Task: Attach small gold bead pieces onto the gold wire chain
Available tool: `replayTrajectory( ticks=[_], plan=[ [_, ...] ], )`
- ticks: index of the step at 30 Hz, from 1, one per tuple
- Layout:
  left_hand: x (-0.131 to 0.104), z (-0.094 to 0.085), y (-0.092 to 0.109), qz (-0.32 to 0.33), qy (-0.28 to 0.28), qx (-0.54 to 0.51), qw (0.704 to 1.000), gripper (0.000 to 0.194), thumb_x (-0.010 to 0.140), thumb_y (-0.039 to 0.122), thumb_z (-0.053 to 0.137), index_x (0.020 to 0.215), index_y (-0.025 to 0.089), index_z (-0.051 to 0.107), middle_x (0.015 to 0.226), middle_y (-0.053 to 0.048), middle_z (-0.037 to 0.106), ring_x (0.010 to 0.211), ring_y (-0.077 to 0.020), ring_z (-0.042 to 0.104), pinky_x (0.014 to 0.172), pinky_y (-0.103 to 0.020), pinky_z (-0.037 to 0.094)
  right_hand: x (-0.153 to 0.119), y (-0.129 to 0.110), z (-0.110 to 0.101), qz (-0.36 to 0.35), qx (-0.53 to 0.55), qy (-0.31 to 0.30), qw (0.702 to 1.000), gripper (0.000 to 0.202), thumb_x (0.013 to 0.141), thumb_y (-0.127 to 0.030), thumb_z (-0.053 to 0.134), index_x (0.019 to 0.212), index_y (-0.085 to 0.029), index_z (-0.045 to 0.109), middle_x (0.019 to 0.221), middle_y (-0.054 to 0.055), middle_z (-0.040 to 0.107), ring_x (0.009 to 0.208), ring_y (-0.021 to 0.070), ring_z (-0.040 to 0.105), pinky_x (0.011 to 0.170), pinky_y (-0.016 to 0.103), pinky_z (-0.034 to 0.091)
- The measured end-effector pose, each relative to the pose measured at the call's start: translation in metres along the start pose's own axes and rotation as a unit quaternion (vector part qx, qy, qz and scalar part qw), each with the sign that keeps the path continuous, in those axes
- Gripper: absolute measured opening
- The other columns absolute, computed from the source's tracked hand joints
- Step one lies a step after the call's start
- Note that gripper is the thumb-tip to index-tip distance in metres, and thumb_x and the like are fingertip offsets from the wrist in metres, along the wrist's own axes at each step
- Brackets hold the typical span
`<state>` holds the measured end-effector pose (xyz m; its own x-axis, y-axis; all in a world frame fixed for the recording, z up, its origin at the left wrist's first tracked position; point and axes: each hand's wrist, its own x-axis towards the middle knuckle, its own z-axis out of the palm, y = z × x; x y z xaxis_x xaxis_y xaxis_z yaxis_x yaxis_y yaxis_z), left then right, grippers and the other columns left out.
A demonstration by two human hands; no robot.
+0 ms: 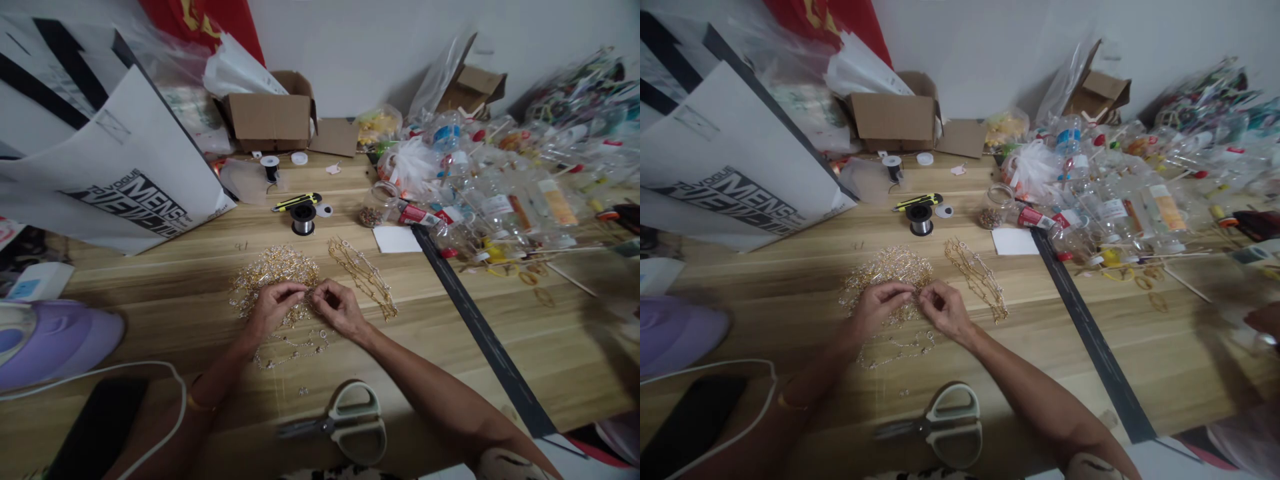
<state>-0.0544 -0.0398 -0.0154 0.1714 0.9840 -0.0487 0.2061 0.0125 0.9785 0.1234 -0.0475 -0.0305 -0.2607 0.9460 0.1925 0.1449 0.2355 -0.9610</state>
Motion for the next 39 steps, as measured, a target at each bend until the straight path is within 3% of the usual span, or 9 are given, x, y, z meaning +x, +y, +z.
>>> replayTrajectory(
  ticks=[21,39],
  plan=[
    [-0.0007,0.0013,0.0006,0.002,-0.009,0.007,1.000,0.018,0.074,0.028,0.066,0.086,0.016,0.074,0.086,-0.006,0.075,0.079,-0.0193,0.068,0.073,-0.027,0.053,0.0005,-0.0007,0.0009,0.025,0.026,0.005,0.999,0.020,0.083,-0.036,0.060,0.077,-0.017,0.059,0.066,0.000,0.054,0.058,0.0113,0.048,0.053,0.023,0.039],
    [-0.0004,0.0005,-0.0012,0.007,-0.012,0.004,1.000,0.019,0.075,0.027,0.066,0.087,0.015,0.073,0.086,-0.006,0.074,0.079,-0.0184,0.067,0.073,-0.026,0.052,0.0003,0.0001,0.0009,0.009,-0.003,0.011,1.000,0.015,0.083,-0.029,0.059,0.075,-0.016,0.059,0.065,0.000,0.053,0.057,0.0104,0.045,0.053,0.022,0.036]
  ],
)
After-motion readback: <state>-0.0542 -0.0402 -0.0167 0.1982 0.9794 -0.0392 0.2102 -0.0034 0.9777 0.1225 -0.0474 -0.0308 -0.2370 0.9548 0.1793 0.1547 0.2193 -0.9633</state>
